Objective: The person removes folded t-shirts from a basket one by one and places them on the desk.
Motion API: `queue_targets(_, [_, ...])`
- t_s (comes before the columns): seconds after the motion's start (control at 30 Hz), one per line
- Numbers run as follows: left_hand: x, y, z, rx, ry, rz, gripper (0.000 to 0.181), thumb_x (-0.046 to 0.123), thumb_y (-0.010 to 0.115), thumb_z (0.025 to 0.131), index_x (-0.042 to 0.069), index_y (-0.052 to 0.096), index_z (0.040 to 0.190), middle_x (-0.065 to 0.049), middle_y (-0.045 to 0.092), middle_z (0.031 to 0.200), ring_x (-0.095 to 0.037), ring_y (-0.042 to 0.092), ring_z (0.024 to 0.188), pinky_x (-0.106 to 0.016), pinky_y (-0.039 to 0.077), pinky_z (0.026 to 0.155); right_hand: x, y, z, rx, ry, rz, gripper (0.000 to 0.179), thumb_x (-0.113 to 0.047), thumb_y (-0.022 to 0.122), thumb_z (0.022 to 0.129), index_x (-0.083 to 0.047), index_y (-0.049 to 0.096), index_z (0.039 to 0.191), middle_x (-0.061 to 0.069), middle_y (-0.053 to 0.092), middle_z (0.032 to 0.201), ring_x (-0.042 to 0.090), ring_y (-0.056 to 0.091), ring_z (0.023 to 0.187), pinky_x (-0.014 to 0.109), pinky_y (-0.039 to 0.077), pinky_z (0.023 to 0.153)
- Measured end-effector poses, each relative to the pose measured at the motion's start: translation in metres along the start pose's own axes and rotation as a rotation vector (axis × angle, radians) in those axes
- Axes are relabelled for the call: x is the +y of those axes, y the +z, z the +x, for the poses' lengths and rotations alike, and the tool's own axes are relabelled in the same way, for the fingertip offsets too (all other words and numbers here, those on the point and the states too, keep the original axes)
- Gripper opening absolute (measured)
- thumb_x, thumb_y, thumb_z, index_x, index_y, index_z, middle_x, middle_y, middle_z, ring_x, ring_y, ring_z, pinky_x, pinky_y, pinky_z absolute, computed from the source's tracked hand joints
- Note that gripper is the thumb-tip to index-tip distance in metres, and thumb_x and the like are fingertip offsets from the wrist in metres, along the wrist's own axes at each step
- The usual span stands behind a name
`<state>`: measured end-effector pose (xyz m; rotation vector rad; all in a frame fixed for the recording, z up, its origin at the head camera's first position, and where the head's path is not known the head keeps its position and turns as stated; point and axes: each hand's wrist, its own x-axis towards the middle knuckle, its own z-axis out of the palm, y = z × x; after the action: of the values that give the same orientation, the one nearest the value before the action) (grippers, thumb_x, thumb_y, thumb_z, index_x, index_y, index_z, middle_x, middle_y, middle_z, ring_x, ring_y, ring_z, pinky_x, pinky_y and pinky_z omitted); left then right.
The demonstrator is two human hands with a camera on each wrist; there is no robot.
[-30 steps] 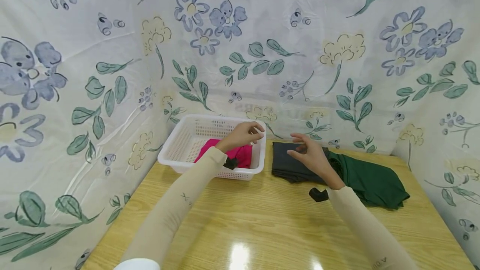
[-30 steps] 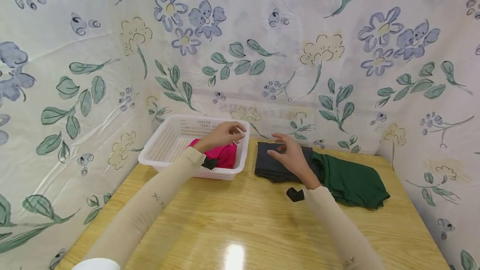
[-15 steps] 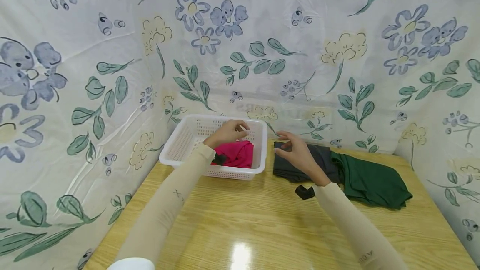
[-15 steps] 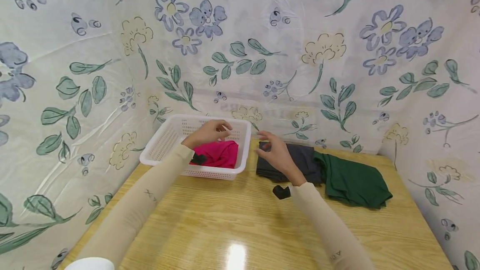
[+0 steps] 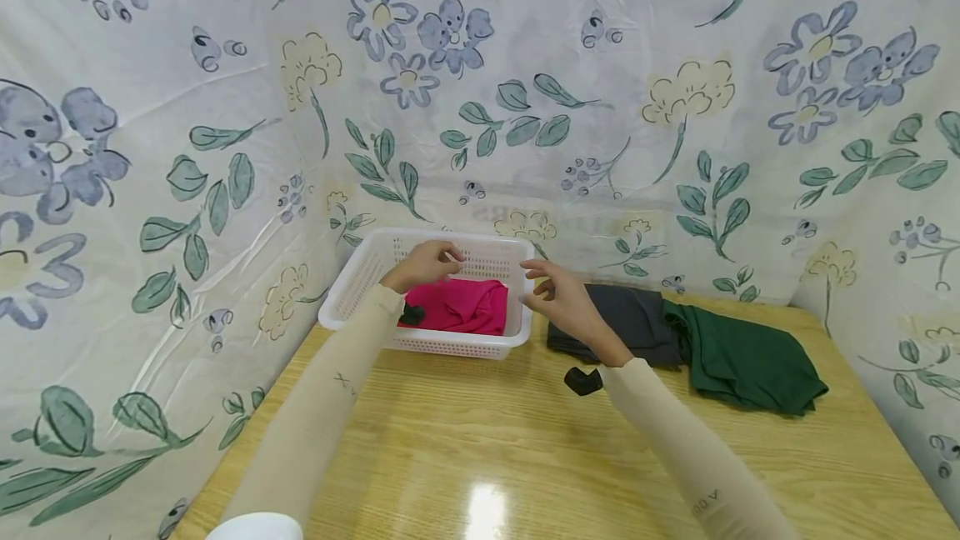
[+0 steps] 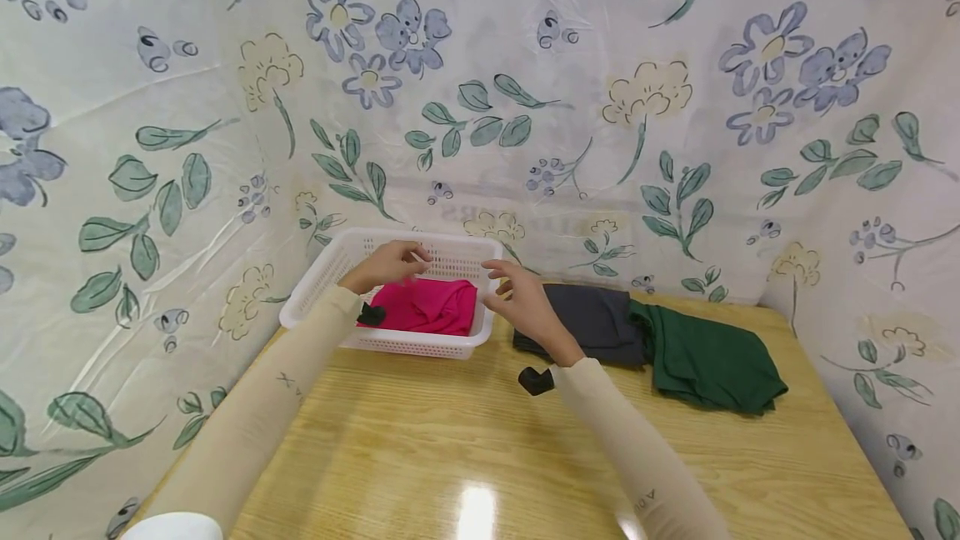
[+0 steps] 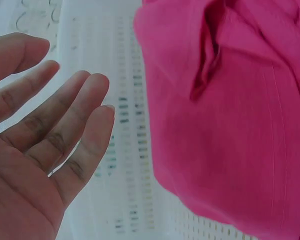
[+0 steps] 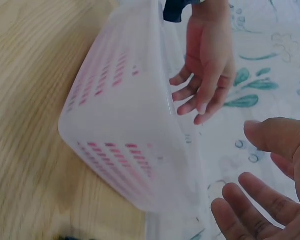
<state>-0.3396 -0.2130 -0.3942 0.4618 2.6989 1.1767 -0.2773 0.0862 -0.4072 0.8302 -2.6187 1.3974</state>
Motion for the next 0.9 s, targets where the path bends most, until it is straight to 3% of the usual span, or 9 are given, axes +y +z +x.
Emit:
queue_targets(0.23, [-0.011, -0.008, 0.000, 0.006, -0.081, -0.016, 0.034, 0.013, 0.057, 0.104, -0.007, 0.061, 0.131, -0.027, 0.066, 0.122, -0.043, 0.068, 0.102, -0.052, 0.057, 0.088, -0.009, 0.018, 0.008, -0.020, -0.017, 0.001, 0.053, -0.015, 0.073, 0.097, -0.012, 0.055, 0.147, 0.015, 0.064, 0.132, 0.026, 0.068, 0.100, 0.041, 0.058, 0.084])
queue_targets(0.67, [-0.028, -0.022, -0.016, 0.024, -0.167, -0.009, 0.031, 0.011, 0.057, 0.105, -0.009, 0.060, 0.128, -0.029, 0.064, 0.116, -0.042, 0.066, 0.092, -0.044, 0.059, 0.075, -0.022, 0.045, 0.027, -0.123, 0.112, -0.045, 0.053, -0.016, 0.075, 0.096, -0.008, 0.055, 0.145, 0.022, 0.062, 0.134, 0.026, 0.067, 0.101, 0.040, 0.057, 0.081])
queue_targets(0.9, [-0.027, -0.024, -0.014, 0.017, -0.200, -0.035, 0.033, 0.013, 0.055, 0.106, -0.008, 0.059, 0.132, -0.027, 0.061, 0.128, -0.041, 0.065, 0.097, -0.046, 0.059, 0.083, -0.029, 0.061, 0.034, -0.202, 0.113, -0.099, 0.055, -0.017, 0.075, 0.096, -0.003, 0.055, 0.145, 0.021, 0.063, 0.131, 0.034, 0.063, 0.114, 0.047, 0.053, 0.092])
